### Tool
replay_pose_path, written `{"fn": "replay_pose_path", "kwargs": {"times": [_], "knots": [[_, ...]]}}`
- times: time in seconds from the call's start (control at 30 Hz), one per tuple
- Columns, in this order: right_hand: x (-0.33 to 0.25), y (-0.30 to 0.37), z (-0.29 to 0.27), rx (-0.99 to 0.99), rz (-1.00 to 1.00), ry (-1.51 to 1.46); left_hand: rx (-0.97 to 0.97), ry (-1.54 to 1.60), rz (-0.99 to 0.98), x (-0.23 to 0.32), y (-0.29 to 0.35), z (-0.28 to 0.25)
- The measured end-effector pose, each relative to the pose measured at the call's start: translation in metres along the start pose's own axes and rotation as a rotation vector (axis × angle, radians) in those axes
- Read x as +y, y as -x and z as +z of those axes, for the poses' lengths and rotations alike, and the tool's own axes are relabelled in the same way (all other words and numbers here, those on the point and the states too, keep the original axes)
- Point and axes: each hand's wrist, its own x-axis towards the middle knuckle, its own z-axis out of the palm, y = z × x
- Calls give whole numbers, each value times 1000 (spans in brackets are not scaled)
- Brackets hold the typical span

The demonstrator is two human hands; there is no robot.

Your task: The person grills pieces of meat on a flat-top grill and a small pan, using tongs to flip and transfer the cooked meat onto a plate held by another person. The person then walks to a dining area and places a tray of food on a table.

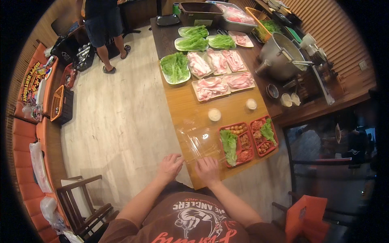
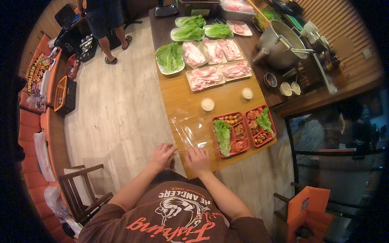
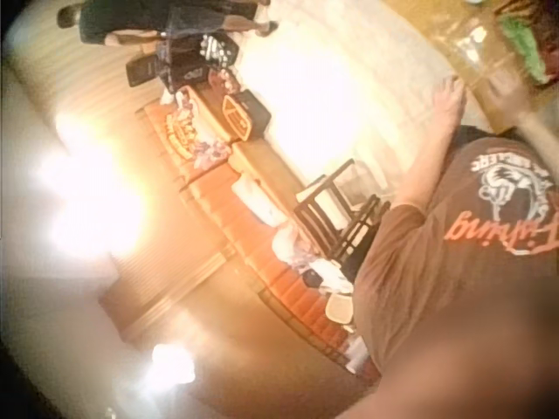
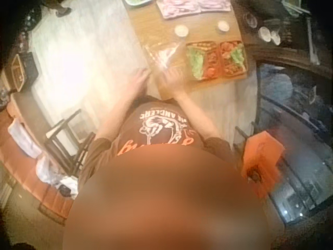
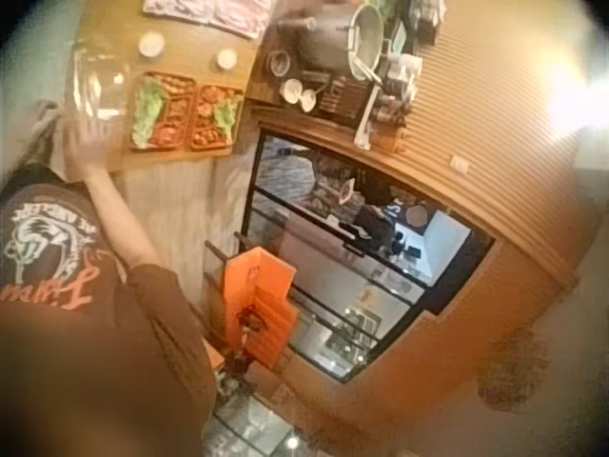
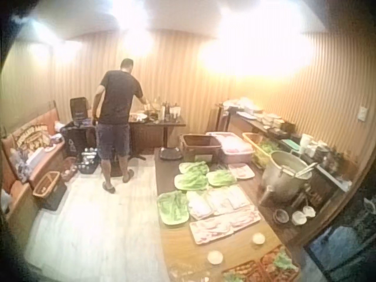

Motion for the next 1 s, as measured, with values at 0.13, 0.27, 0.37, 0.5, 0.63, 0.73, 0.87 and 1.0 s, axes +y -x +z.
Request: {"fn": "replay_pose_path", "kwargs": {"times": [0.13, 0.27, 0.37, 0.5, 0.63, 0.73, 0.87, 1.0], "knots": [[-15, 20, 26, -195, 92, 60, -62, 127, 15, -36, -2, -9], [-26, 26, 34, -118, 235, 69, -161, 259, -18, -63, -13, -20], [-35, 28, 34, -133, 316, 66, -175, 277, 6, -77, -21, -26], [-50, 33, 37, -48, 391, 57, -163, 440, -199, -88, -24, -12], [-67, 54, 42, 165, 516, 42, -51, 735, -583, -131, -14, 13], [-73, 89, 47, 89, 640, -51, -347, 743, -845, -202, 14, 13], [-79, 179, 62, 64, 747, -111, -1057, -189, -382, -288, 65, -3], [-107, 308, 114, -101, 1220, -195, -1022, -112, -615, -299, 126, -34]]}}
